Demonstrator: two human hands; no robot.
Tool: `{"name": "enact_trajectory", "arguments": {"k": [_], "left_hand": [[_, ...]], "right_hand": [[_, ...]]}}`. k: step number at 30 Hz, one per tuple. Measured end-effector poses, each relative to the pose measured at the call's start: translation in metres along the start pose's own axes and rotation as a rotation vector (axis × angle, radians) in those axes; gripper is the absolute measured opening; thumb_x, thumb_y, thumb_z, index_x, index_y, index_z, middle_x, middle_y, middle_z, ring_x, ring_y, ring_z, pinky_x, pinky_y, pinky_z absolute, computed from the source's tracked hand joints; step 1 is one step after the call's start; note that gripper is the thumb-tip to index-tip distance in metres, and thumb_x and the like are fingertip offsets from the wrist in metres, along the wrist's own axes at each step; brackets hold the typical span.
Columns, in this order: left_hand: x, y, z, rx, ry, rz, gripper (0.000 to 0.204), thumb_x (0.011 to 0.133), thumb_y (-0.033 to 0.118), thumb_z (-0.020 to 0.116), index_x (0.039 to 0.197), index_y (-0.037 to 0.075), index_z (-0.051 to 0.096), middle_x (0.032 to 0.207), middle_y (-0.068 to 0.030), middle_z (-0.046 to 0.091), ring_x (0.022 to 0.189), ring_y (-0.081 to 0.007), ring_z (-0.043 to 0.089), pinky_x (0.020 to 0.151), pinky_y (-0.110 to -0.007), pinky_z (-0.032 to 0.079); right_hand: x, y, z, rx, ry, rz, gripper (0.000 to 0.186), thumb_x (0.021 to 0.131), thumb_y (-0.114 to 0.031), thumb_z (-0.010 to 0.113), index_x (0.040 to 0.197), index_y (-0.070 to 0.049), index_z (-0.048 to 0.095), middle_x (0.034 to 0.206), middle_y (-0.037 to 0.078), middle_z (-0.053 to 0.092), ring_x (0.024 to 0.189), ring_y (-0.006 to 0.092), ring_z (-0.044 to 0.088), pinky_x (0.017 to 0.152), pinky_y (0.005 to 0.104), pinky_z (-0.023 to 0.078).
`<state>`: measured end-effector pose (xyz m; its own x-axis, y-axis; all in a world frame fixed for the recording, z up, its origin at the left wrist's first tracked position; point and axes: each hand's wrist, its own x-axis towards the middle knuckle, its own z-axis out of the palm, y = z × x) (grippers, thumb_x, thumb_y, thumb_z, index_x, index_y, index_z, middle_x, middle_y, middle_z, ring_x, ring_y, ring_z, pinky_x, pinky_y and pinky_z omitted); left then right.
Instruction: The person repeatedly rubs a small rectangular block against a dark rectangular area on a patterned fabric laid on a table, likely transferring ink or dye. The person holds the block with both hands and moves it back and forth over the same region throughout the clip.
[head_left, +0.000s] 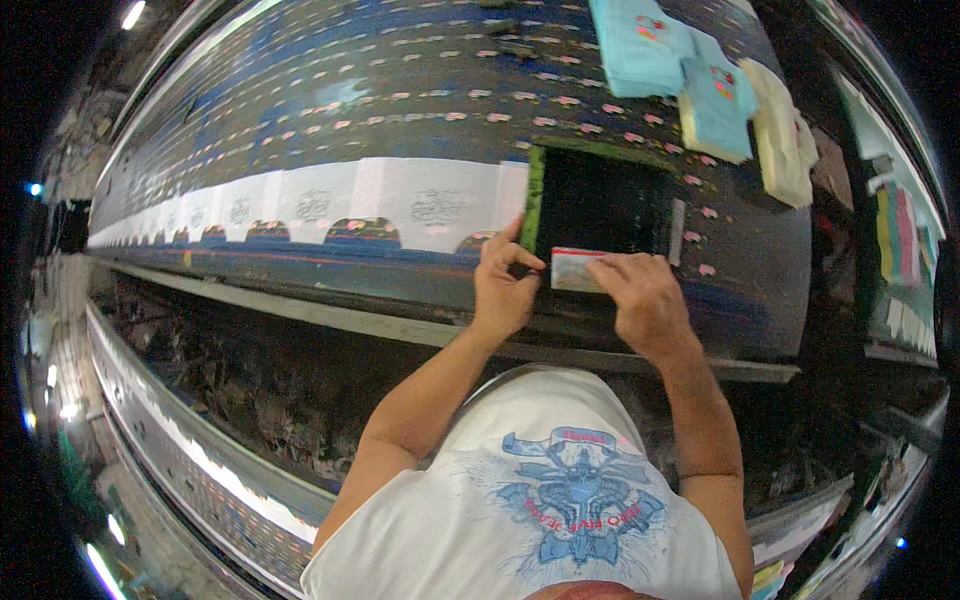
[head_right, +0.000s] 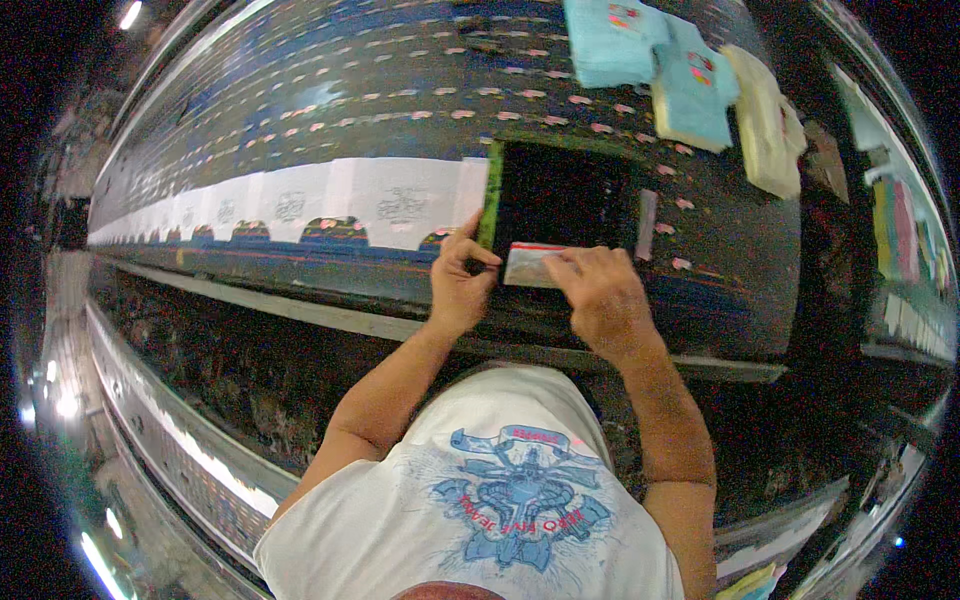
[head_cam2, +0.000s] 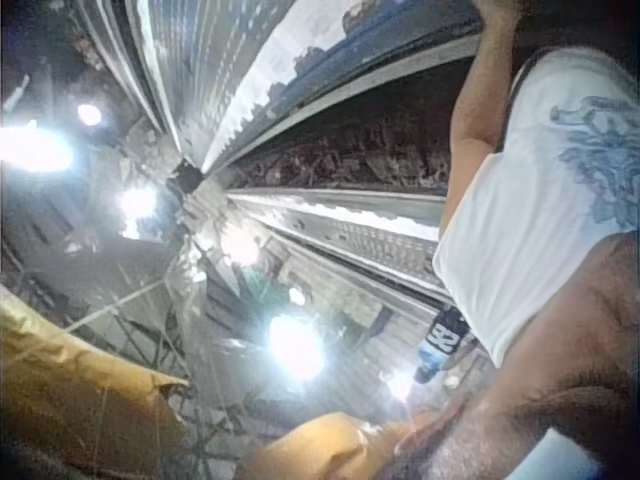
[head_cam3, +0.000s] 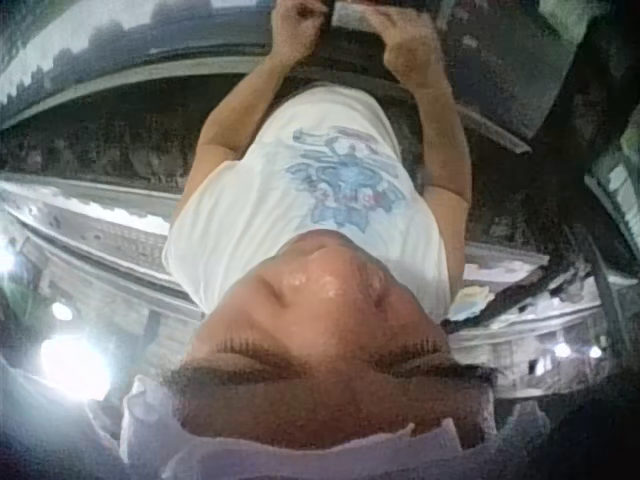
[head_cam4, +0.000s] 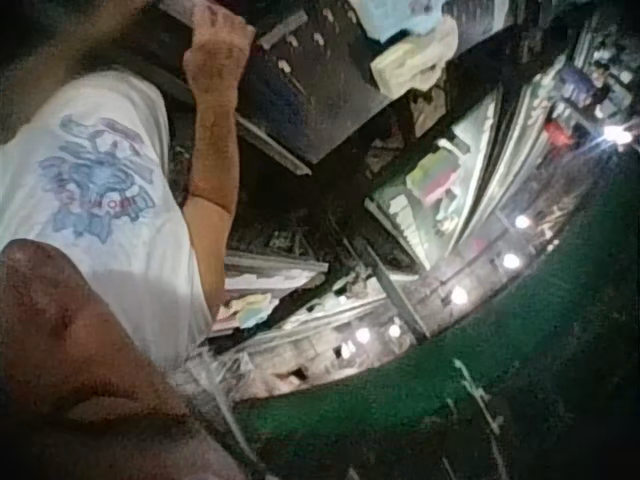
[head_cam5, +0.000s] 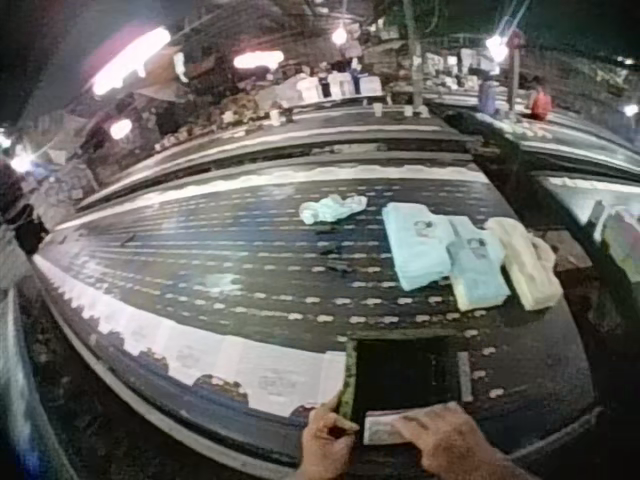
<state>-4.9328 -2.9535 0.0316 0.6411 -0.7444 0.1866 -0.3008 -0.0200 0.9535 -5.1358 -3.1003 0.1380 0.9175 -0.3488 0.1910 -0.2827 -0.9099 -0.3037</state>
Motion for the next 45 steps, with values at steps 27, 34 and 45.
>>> {"name": "enact_trajectory", "arguments": {"k": [27,34,45], "left_hand": [[0.002,0.047,-0.026,-0.181,0.068,0.14,0.021,0.079,-0.014,0.076,0.086,0.005,0.071,0.17,-0.0337,0.057,0.151,-0.0351,0.064,0.118,-0.041,0.05],[0.002,0.031,-0.165,-0.336,0.189,-0.074,0.032,0.073,-0.021,0.07,0.091,0.004,0.065,0.171,-0.0292,0.057,0.146,-0.0313,0.065,0.124,-0.045,0.05],[-0.057,0.012,-0.314,-0.336,0.283,-0.103,0.033,0.076,-0.025,0.059,0.088,0.007,0.061,0.176,-0.027,0.052,0.152,-0.0317,0.062,0.123,-0.043,0.052]], "right_hand": [[-0.111,-0.01,0.026,0.777,0.472,0.421,0.076,0.109,-0.06,0.07,0.161,-0.004,0.064,0.175,0.027,0.049,0.164,0.0406,0.044,0.135,0.055,0.031],[-0.045,-0.082,0.026,0.998,0.345,0.108,0.08,0.106,-0.066,0.072,0.164,-0.011,0.063,0.177,0.027,0.041,0.167,0.0442,0.037,0.137,0.0598,0.026],[0.01,-0.186,0.083,1.152,0.106,-0.073,0.075,0.104,-0.041,0.084,0.168,-0.013,0.057,0.181,0.028,0.03,0.172,0.0492,0.024,0.139,0.0632,0.02]]}}
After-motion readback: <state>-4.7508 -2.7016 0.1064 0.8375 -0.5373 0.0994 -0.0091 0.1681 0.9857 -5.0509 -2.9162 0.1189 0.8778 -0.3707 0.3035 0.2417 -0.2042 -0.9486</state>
